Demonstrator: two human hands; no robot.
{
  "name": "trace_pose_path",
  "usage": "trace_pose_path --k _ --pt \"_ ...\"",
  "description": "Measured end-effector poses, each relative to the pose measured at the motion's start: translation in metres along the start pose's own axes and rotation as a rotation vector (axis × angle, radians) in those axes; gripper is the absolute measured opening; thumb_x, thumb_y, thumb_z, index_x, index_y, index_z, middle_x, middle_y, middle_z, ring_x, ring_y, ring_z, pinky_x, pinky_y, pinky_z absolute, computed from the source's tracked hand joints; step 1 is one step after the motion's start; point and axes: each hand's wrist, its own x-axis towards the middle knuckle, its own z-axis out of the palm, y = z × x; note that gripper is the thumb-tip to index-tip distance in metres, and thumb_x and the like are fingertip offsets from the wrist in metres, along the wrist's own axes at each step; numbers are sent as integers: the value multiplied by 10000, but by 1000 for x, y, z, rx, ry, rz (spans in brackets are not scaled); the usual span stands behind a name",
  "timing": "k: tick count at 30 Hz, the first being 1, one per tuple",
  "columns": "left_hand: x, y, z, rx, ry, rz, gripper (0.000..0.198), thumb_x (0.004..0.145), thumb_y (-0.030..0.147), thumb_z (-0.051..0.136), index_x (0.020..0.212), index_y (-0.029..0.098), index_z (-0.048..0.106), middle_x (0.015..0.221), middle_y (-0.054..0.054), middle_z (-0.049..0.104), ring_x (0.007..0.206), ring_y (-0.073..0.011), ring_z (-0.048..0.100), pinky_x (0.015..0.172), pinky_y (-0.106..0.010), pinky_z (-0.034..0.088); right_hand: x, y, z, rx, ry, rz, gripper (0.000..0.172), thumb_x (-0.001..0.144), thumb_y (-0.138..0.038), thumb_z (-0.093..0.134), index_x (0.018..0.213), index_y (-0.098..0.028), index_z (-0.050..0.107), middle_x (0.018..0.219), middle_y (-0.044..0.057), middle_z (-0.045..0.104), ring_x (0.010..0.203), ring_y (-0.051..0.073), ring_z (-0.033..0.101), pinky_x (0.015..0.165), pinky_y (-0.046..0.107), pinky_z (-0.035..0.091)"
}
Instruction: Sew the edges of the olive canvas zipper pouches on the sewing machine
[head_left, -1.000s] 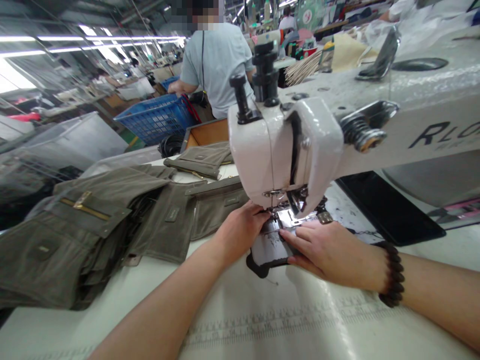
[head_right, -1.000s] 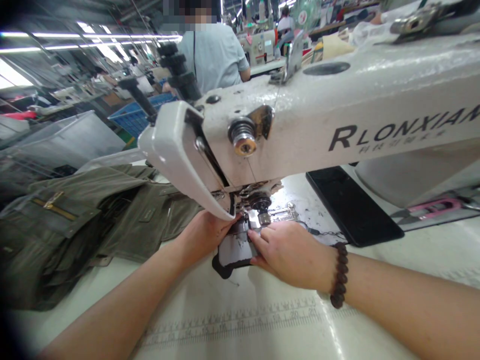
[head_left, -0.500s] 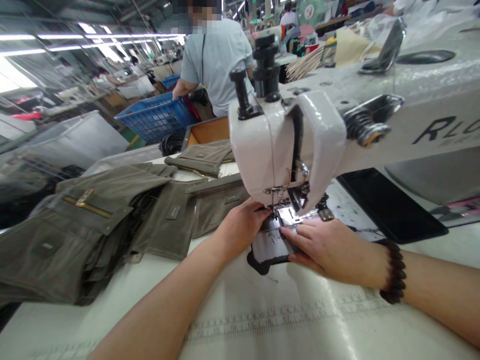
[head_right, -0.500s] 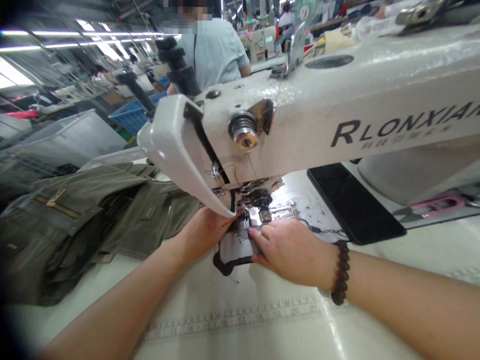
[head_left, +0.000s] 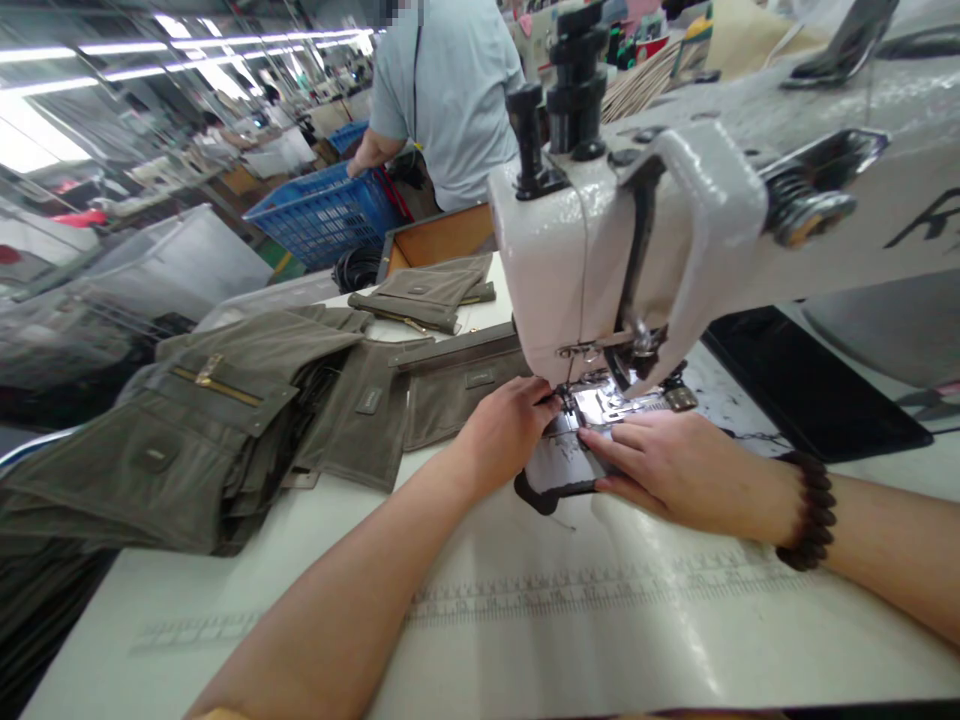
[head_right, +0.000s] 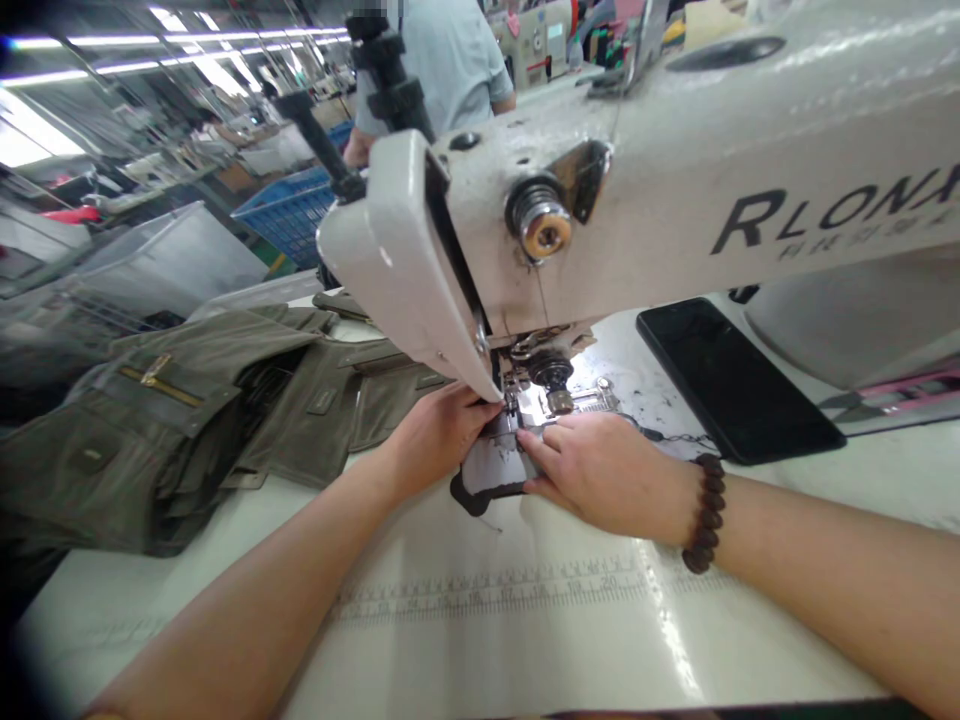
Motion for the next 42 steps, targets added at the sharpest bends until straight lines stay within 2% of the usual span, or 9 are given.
trace_pose_path --k 7,13,20,24,28,31,35,38,42 --pt "-1 -6 -5 -127 -14 -34 196 834 159 457 915 139 635 947 -60 632 868 -161 585 773 -256 470 0 -2 -4 12 -35 37 357 823 -374 484 1069 -124 553 750 47 603 661 167 543 556 280 345" --pt "-1 -79 -39 0 -113 -380 305 836 189 408 1105 111 528 1186 -115 523 1108 -215 462 929 -340 351 0 -1 -4 31 -27 39 346 829 -361 471 1070 -123 545 716 37 590 635 157 523 535 271 322" --pt "7 -118 -66 -4 -328 -420 268 723 328 531 900 151 629 822 -50 662 789 -219 593 721 -274 429 -1 -3 -6 53 -32 68 329 819 -351 493 1060 -133 549 705 26 588 622 145 510 530 274 307" --pt "2 -101 -105 -39 -403 -429 218 718 359 520 751 172 626 753 -21 649 710 -182 579 666 -250 426 -2 -4 -10 59 -68 95 298 815 -356 504 1028 -155 561 717 19 592 641 155 523 540 271 306" --pt "-37 -65 -124 -475 -417 -634 282 733 371 521 941 182 538 830 -14 627 772 -180 590 659 -259 463 -3 0 -14 69 -59 58 315 831 -358 487 1057 -149 551 751 33 596 674 162 532 568 275 324" --pt "-82 -20 -100 -947 -286 -865 505 755 290 501 1208 176 310 865 -44 610 783 -186 611 675 -309 494 -5 3 -19 70 -47 -2 313 828 -334 501 1073 -145 542 749 33 592 676 165 530 564 278 327" --pt "-129 49 -50 -1468 -122 -906 647 809 234 401 1316 181 2 925 -83 590 752 -159 622 724 -355 494 -9 4 -27 75 -56 -68 292 805 -293 547 1063 -156 538 749 17 586 696 164 530 573 278 333" --pt "-145 79 -34 -1386 -175 -906 686 820 222 393 1338 212 -57 877 -56 588 665 -143 610 613 -316 514 -10 -1 -32 59 -89 -111 320 785 -307 576 1067 -161 537 753 20 583 703 170 530 565 280 330" --pt "-139 80 -47 -614 -287 -756 409 821 228 412 1228 189 401 723 -29 611 681 -168 604 659 -314 502 -14 -15 -33 40 -142 -198 288 780 -288 578 1024 -136 566 732 36 577 684 177 524 528 281 312"
